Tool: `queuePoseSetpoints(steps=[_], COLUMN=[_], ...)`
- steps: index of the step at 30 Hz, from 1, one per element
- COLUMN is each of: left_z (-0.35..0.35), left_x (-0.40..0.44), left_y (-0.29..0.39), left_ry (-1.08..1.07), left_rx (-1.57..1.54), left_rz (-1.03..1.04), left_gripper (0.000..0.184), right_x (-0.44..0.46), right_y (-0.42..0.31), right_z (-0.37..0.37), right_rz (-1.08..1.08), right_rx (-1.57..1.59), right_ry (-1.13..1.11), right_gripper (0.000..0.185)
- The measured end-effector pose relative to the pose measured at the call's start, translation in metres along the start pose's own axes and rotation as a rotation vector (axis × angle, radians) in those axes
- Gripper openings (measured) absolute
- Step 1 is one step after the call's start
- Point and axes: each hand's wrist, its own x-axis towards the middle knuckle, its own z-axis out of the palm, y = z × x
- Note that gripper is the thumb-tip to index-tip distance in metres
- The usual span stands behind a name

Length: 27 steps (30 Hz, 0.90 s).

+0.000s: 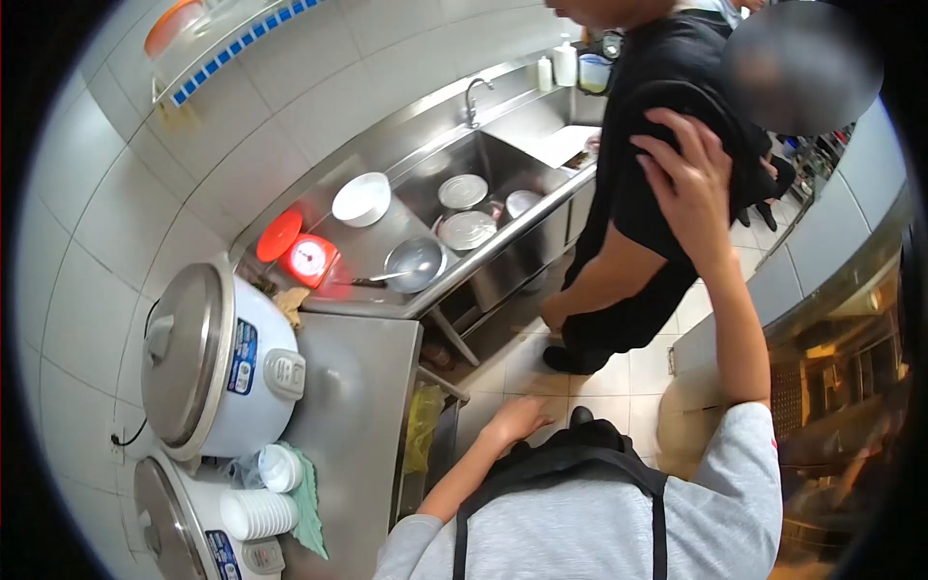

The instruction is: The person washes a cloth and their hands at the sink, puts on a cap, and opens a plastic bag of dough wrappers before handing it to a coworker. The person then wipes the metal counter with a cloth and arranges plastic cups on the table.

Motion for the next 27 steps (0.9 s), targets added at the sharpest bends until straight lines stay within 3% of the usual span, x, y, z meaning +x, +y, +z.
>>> queuePoseSetpoints(steps=[6,10,13,15,19,21,24,27], left_z=[0.015,0.027,0.048,0.063,0.086,0.109,0.121,0.111], left_x=[0.009,-0.013,-0.034,-0.048,-0.066,-0.066,-0.064,-0.066], left_y=[0.014,0.014,0.008,0.004,-0.017,-0.039,-0.06,-0.053], left_ry=[0.095,0.049,0.112,0.164,0.17,0.181,-0.106,-0.074], left_rx=[-0.068,-0.195,-0.331,-0.483,-0.626,-0.66,-0.626,-0.363], left_rz=[0.017,-0.146,-0.215,-0.275,-0.311,-0.282,-0.487,-0.614], left_gripper=[0.051,0.059,0.061,0.06,0.054,0.047,0.033,0.021], right_x=[0.022,0.035,0.035,0.019,-0.027,-0.051,-0.089,-0.131], right_y=[0.018,0.031,0.055,0.05,0.033,0.022,0.002,-0.004], right_z=[0.036,0.069,0.101,0.124,0.162,0.173,0.176,0.168], right_rz=[-0.029,-0.013,-0.135,-0.069,-0.047,0.031,0.104,0.142], right_rx=[0.006,-0.017,-0.021,-0.049,0.143,0.183,0.235,0.332], right_ry=[-0.027,-0.009,0.033,0.057,-0.129,-0.328,-0.472,-0.606], right_gripper=[0.02,0.021,0.025,0.028,0.031,0.031,0.032,0.032])
